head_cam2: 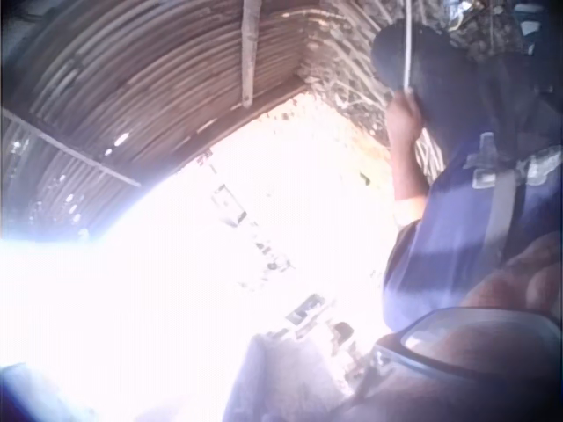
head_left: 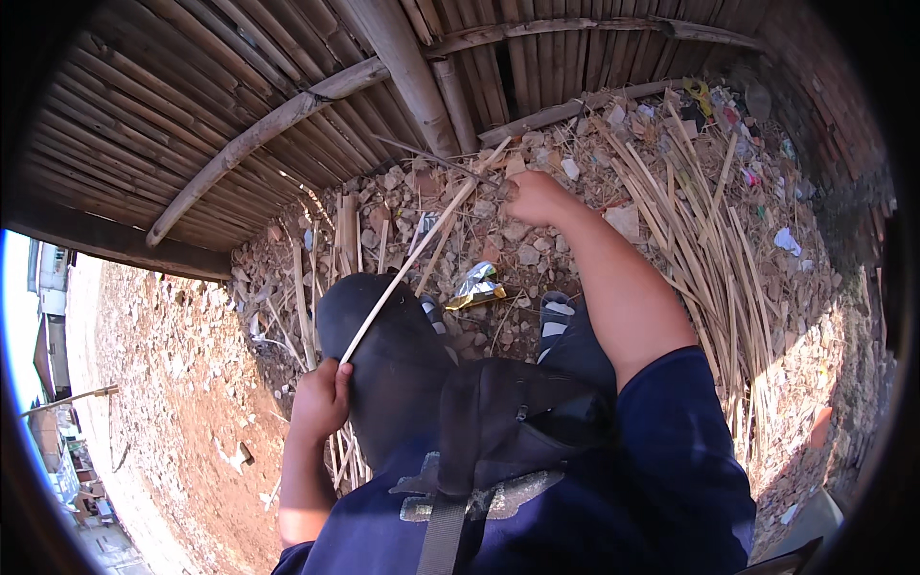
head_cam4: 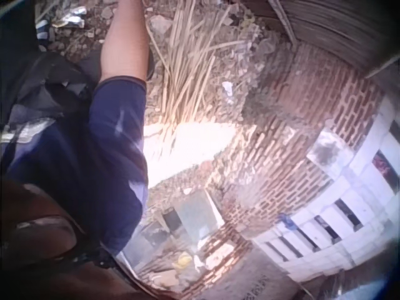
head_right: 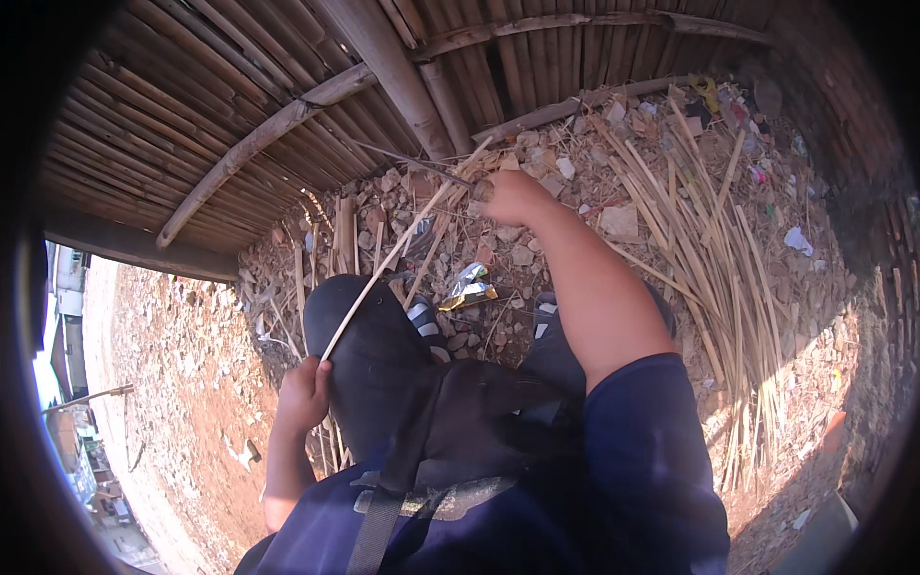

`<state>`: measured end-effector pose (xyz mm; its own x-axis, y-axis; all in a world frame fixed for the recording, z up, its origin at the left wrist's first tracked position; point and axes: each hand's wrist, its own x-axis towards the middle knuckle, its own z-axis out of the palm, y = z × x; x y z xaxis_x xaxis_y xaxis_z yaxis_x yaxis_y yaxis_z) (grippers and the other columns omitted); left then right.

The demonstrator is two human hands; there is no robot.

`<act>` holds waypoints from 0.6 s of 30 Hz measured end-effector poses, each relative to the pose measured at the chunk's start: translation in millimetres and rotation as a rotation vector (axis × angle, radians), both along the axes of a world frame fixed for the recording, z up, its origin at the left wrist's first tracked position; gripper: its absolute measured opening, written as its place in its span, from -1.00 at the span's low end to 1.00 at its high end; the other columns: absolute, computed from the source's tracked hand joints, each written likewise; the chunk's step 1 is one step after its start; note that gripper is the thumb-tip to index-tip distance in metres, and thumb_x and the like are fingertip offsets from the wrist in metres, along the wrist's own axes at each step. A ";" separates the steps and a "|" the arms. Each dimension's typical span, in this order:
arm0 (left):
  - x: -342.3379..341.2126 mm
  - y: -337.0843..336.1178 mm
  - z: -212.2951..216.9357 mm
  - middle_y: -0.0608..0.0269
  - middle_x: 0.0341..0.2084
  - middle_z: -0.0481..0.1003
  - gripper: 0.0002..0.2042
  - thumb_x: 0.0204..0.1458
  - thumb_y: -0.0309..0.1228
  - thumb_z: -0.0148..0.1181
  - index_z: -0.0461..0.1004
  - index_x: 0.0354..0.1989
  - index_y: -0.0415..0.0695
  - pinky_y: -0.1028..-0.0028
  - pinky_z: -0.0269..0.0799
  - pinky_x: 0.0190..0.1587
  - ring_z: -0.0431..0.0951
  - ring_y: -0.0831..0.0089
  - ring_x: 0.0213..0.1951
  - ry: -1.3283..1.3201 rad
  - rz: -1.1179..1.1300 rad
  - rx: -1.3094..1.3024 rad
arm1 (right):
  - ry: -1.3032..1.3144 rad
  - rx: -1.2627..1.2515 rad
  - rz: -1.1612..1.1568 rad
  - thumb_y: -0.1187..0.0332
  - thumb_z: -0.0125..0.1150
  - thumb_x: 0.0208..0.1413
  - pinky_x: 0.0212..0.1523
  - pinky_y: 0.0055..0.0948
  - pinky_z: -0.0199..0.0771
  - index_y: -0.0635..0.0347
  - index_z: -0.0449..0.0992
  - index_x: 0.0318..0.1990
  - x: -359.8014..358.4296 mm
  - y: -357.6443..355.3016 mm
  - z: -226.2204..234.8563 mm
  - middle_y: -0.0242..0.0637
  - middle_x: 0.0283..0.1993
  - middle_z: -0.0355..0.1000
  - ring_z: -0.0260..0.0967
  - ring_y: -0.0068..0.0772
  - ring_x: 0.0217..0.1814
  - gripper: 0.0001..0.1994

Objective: The person strips thin layers of wood from a long piece using a large knife by holding the wood in their lap.

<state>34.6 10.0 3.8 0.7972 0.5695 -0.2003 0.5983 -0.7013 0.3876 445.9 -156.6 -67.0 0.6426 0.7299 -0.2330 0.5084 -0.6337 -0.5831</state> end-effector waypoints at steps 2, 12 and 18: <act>-4.4 4.4 2.0 -0.22 -0.63 0.44 -0.67 0.32 -0.24 0.01 0.37 -0.42 -0.24 -0.03 0.35 -0.41 0.50 -0.28 -0.46 0.016 -0.028 0.033 | -0.059 0.020 -0.007 0.29 0.27 -0.09 0.05 -0.06 0.52 0.11 0.59 -0.04 -5.3 5.4 -1.5 -0.02 -0.11 0.57 0.51 0.06 0.01 -0.62; -5.9 3.7 -7.3 -0.19 -0.63 0.45 -0.67 0.33 -0.25 -0.02 0.35 -0.42 -0.23 -0.04 0.35 -0.41 0.50 -0.28 -0.46 -0.038 -0.036 0.018 | -0.013 0.101 -0.226 0.28 0.23 -0.04 0.13 -0.12 0.49 0.07 0.57 0.05 18.5 -4.9 -3.0 0.04 -0.02 0.55 0.49 0.07 0.07 -0.57; -10.2 4.1 -4.5 -0.20 -0.63 0.45 -0.67 0.34 -0.24 -0.04 0.34 -0.43 -0.23 -0.05 0.35 -0.42 0.50 -0.27 -0.46 -0.009 -0.019 0.019 | -0.081 0.096 -0.077 0.29 0.24 -0.08 0.12 -0.12 0.49 0.06 0.56 0.07 3.3 2.8 14.2 -0.02 0.02 0.55 0.50 0.07 0.07 -0.54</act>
